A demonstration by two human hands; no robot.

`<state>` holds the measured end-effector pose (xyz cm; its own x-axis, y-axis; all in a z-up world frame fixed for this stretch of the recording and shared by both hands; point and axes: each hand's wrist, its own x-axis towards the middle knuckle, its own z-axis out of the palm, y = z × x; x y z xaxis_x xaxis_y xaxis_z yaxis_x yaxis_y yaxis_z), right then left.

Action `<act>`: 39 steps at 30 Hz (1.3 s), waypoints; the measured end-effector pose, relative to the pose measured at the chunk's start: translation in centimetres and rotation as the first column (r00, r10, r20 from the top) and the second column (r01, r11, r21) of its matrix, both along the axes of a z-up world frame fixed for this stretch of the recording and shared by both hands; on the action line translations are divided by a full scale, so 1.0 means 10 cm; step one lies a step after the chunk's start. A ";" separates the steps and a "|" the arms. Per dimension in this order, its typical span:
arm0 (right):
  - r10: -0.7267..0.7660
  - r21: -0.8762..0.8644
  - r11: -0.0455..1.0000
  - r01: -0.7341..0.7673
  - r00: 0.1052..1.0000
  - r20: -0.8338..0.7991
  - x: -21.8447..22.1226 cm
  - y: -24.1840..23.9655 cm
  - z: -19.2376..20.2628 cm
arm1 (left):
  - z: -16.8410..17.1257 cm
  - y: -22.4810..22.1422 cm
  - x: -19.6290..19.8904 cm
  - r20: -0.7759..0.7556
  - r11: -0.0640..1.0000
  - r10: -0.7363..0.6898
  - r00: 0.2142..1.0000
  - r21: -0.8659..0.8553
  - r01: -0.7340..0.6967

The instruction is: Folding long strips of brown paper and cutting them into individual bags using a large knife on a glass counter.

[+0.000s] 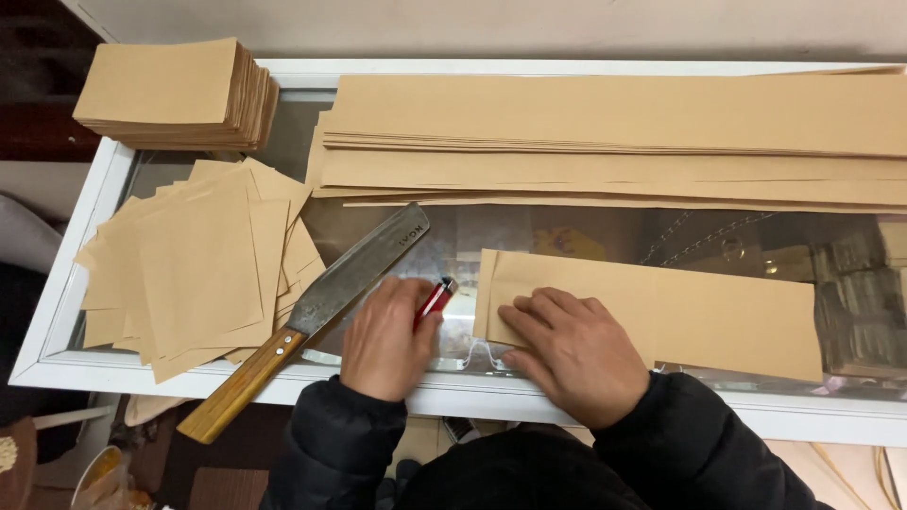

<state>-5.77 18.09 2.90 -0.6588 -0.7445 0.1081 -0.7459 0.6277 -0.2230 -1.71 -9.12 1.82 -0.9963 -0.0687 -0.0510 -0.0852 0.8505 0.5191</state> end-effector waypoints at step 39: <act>-0.116 -0.046 0.993 0.112 0.990 -0.079 0.03 -0.01 0.00 | 0.11 0.33 0.17 -0.319 0.934 -0.352 0.880 -0.057 0.353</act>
